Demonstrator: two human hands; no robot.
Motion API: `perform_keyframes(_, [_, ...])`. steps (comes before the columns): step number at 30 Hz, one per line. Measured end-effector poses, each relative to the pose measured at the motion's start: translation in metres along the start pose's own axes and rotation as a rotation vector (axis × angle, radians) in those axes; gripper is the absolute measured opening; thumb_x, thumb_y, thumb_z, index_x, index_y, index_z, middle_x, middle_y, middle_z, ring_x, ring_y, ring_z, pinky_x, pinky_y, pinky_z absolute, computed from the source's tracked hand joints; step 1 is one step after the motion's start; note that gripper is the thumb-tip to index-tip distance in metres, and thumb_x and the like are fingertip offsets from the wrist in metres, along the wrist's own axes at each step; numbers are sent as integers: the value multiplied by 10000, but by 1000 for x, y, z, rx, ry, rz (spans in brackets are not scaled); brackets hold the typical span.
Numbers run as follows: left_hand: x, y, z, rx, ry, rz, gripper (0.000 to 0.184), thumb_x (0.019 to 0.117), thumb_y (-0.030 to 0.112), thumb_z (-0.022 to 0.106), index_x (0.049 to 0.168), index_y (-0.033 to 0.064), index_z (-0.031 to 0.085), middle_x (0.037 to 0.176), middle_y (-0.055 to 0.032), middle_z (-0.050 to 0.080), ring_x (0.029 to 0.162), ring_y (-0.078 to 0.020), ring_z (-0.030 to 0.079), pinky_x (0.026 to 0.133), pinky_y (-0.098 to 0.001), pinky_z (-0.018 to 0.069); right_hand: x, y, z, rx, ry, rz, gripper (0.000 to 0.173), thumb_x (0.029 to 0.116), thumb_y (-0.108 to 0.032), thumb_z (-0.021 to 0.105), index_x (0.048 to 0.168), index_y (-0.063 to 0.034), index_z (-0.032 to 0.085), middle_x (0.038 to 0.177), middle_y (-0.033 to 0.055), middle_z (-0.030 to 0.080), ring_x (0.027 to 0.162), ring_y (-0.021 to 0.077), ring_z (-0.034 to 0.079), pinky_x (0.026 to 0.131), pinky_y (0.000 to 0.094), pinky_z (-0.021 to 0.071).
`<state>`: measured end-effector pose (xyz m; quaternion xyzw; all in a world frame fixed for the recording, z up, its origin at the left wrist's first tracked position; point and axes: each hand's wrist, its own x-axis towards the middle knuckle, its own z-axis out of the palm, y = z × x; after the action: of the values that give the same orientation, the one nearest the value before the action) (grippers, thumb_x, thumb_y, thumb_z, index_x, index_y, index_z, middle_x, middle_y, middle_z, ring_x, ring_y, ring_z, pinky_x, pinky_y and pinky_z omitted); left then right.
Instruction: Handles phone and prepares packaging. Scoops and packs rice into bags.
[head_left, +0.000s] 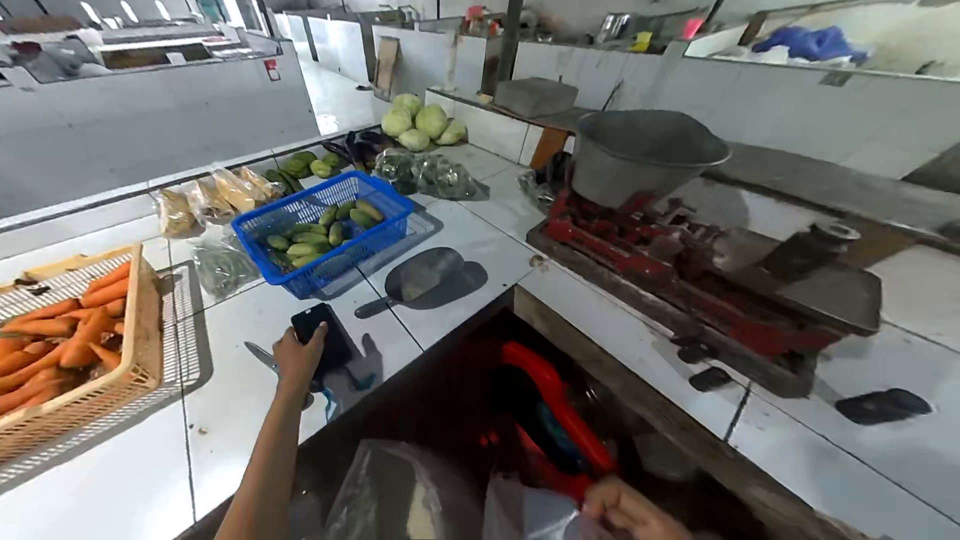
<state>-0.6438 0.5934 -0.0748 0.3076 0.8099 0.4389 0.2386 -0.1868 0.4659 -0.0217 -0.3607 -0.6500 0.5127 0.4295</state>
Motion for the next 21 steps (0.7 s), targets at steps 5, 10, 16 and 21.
perform_keyframes(5, [-139, 24, -2, -335, -867, 343, 825, 1000, 686, 388, 1502, 33, 440, 1353, -125, 649, 1245, -232, 621, 1064, -453, 506, 53, -21, 8, 472, -202, -61, 249, 1031, -206, 478, 1053, -273, 717, 938, -161, 682, 898, -45, 631, 828, 180, 523])
perform_keyframes(10, [-225, 22, 2, -741, -1528, 391, 332, 1000, 461, 594, 1244, 252, 677, 1133, 206, 697, 1022, 119, 611, 886, -132, 506, 91, -21, 14, 532, -300, -146, 267, 1003, -204, 448, 1030, -191, 713, 895, -118, 655, 824, -34, 600, 737, 157, 489])
perform_keyframes(16, [-246, 11, -28, -916, -926, 112, 215, 1007, 387, 592, 1153, 358, 747, 1089, 151, 754, 1001, 36, 685, 919, -210, 560, 100, -27, 6, -47, -160, -235, 156, 1020, -309, 623, 1021, -159, 665, 867, -116, 651, 800, -66, 599, 723, 116, 518])
perform_keyframes(21, [-234, 15, -28, -672, -1080, 274, 156, 999, 189, 650, 1104, 223, 760, 1022, 101, 766, 914, -3, 707, 842, -240, 595, 91, -14, 11, -183, -15, -147, 155, 1022, -284, 616, 999, -138, 662, 815, -86, 656, 741, -38, 610, 675, 129, 523])
